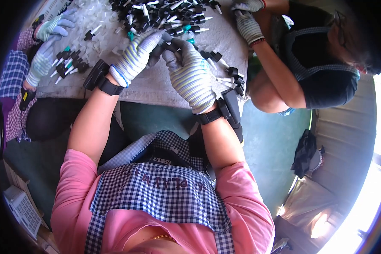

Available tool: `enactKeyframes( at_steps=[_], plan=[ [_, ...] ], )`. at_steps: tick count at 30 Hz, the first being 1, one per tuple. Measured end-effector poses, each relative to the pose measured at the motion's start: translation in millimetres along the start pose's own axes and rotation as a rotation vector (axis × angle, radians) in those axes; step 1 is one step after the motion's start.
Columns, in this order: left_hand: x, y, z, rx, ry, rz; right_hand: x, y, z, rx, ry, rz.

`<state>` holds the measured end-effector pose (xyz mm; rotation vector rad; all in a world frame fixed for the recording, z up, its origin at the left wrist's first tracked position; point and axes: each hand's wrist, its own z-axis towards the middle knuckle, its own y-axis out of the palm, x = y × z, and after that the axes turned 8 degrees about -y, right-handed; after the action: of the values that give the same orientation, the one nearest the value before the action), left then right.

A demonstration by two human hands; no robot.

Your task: Assembling and inspecting small black and green plastic/rubber components at a factory workbench.

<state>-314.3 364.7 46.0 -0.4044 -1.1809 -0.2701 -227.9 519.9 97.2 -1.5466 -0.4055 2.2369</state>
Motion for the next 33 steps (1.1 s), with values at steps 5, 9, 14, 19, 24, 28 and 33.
enactKeyframes(
  at_steps=[5,9,14,19,24,28,33],
  plan=[
    [-11.6,14.1,-5.7,0.298,0.302,0.544,-2.3,1.4,1.2,0.005,-0.024,-0.182],
    [24.6,13.9,-8.2,0.154,-0.104,0.325,21.0,7.5,-0.4,0.069,-0.082,-0.103],
    [46.8,-20.6,-0.1,0.096,-0.365,0.337,22.7,18.6,-5.0,-0.087,0.105,0.14],
    [33.6,-25.4,6.3,0.095,-0.442,0.012,18.2,45.8,-10.4,-0.166,-0.039,0.194],
    [0.9,-7.4,-5.2,-0.012,-0.023,0.88,19.3,53.0,-10.7,-0.209,-0.144,-0.077],
    [69.2,-14.5,6.4,-0.345,-0.611,0.635,26.5,52.4,-13.2,-0.24,-0.191,-0.033],
    [24.6,-5.5,4.5,-0.259,-0.3,0.798,29.1,56.5,-15.9,-0.289,-0.105,-0.012]
  ],
)
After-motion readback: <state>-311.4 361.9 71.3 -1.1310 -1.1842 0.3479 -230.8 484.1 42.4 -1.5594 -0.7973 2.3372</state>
